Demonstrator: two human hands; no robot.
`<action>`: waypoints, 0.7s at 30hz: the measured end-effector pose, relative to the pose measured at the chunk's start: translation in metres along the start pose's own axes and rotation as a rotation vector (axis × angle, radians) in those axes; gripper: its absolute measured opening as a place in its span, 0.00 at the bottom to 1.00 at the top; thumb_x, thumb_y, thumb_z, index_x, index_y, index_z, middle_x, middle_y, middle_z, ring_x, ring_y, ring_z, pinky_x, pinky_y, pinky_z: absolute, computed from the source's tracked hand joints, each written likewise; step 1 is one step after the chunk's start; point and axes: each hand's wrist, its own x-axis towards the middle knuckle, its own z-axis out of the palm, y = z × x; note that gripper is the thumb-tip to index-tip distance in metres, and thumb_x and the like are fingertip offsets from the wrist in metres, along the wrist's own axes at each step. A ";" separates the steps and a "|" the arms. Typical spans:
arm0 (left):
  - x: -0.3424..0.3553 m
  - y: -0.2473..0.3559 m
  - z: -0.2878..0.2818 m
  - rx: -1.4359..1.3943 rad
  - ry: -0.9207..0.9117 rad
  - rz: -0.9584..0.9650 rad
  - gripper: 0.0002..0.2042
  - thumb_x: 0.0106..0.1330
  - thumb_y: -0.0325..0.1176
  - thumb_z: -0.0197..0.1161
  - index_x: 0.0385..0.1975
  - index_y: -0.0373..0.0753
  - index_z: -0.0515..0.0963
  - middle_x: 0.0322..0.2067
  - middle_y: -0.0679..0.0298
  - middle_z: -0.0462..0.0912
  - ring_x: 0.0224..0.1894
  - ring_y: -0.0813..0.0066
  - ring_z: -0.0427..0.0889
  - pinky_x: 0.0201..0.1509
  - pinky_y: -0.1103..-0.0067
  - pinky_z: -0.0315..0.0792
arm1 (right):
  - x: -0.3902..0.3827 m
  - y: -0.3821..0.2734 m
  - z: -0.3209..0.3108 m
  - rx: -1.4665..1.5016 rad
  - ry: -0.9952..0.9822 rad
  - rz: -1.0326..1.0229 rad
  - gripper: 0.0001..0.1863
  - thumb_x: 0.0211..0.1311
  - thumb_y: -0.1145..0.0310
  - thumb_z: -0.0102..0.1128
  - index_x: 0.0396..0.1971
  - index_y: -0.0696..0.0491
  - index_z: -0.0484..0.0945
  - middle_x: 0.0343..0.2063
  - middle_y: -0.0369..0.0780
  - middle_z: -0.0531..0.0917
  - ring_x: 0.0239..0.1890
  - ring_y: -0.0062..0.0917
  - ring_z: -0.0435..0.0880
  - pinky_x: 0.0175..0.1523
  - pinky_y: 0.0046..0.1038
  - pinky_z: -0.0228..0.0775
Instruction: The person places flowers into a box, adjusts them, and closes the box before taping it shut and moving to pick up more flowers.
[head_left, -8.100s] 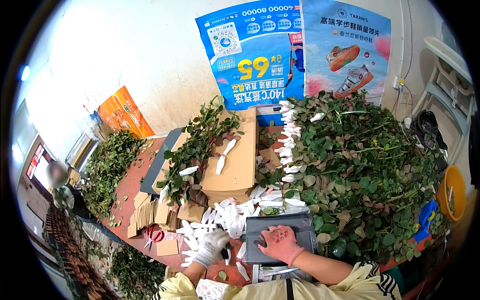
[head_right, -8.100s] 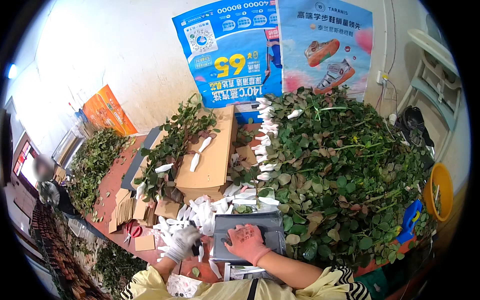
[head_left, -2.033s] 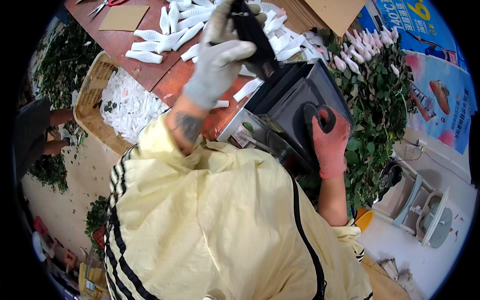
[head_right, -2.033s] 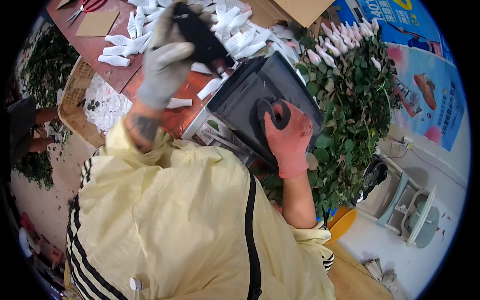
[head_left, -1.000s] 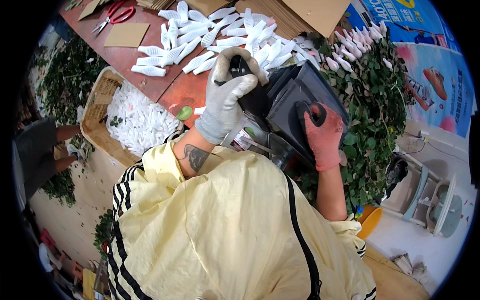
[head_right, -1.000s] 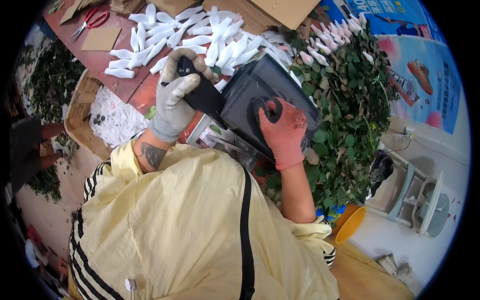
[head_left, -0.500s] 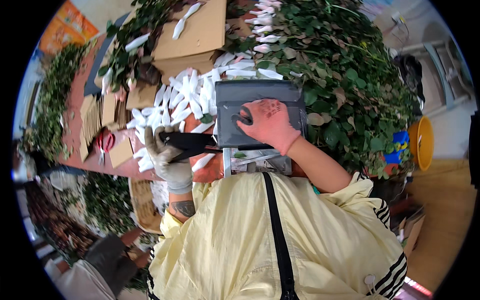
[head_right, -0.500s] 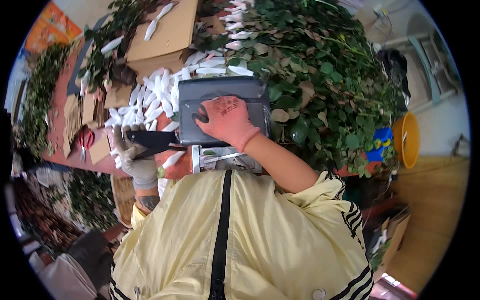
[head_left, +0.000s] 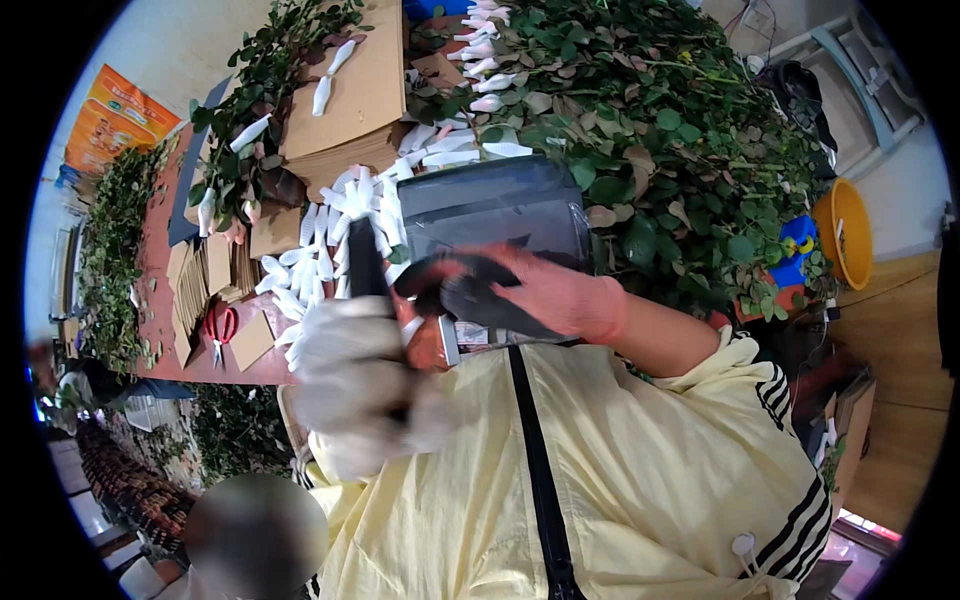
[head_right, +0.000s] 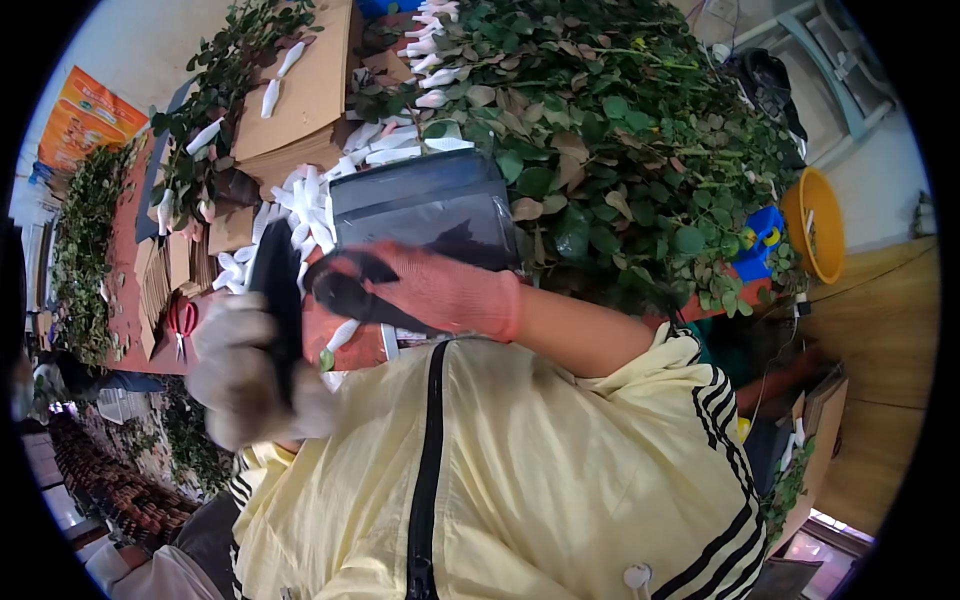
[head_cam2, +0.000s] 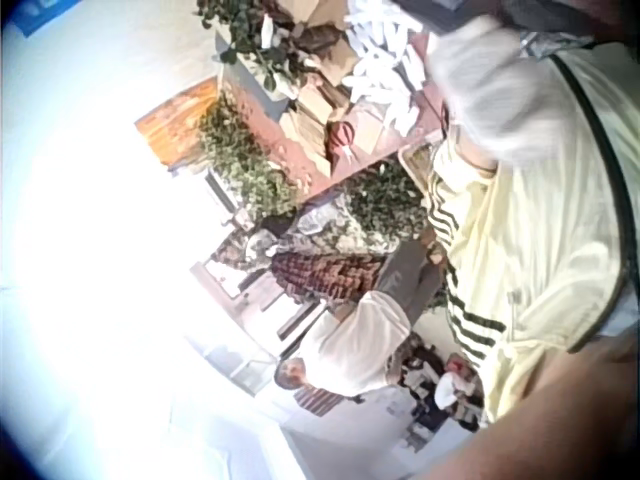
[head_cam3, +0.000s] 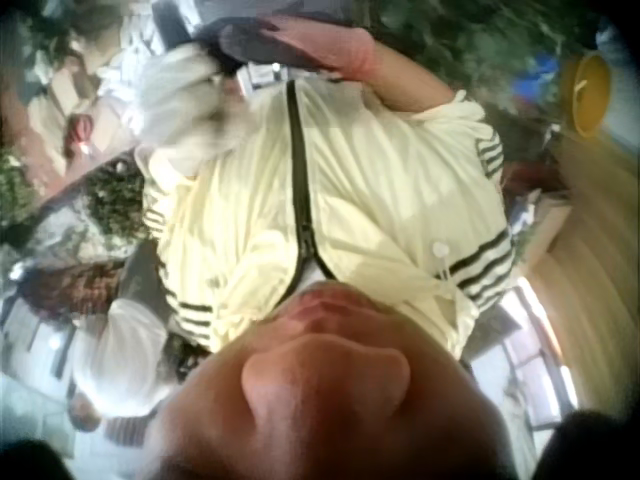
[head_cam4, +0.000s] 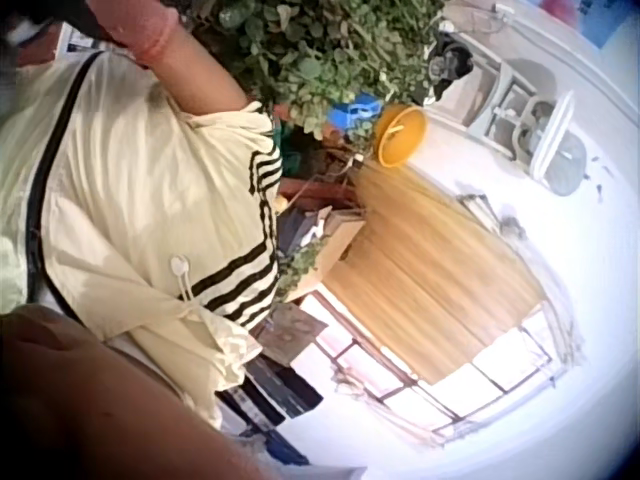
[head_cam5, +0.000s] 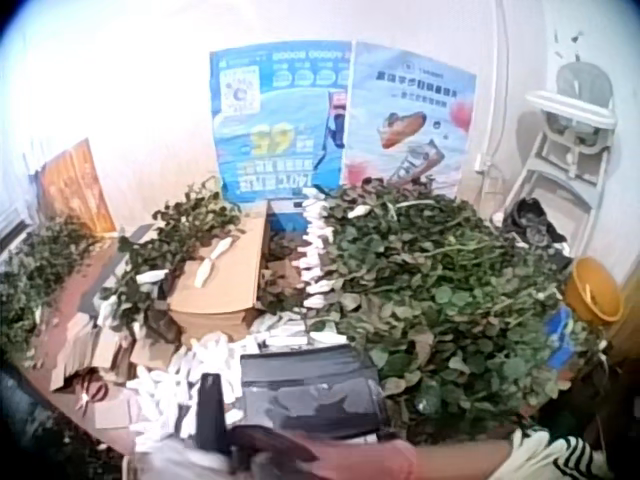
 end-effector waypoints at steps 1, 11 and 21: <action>0.016 0.004 0.014 -0.163 -0.138 0.061 0.18 0.57 0.32 0.59 0.47 0.40 0.65 0.33 0.63 0.71 0.34 0.67 0.75 0.43 0.65 0.71 | -0.010 -0.002 -0.002 0.529 -0.124 0.089 0.25 0.64 0.68 0.53 0.61 0.51 0.61 0.50 0.36 0.73 0.52 0.21 0.72 0.56 0.28 0.63; 0.014 0.012 0.085 -0.558 -0.671 0.254 0.09 0.49 0.32 0.62 0.32 0.44 0.78 0.30 0.63 0.78 0.36 0.63 0.79 0.44 0.68 0.75 | -0.086 0.026 -0.012 1.672 0.099 0.307 0.24 0.68 0.62 0.46 0.61 0.53 0.61 0.50 0.38 0.74 0.53 0.25 0.73 0.57 0.29 0.67; -0.024 -0.073 0.095 0.462 -1.175 -0.507 0.21 0.57 0.49 0.59 0.43 0.40 0.77 0.41 0.55 0.75 0.46 0.57 0.74 0.53 0.66 0.65 | -0.091 -0.040 -0.117 0.623 0.289 0.315 0.38 0.47 0.72 0.61 0.62 0.54 0.59 0.52 0.45 0.72 0.52 0.32 0.75 0.54 0.35 0.69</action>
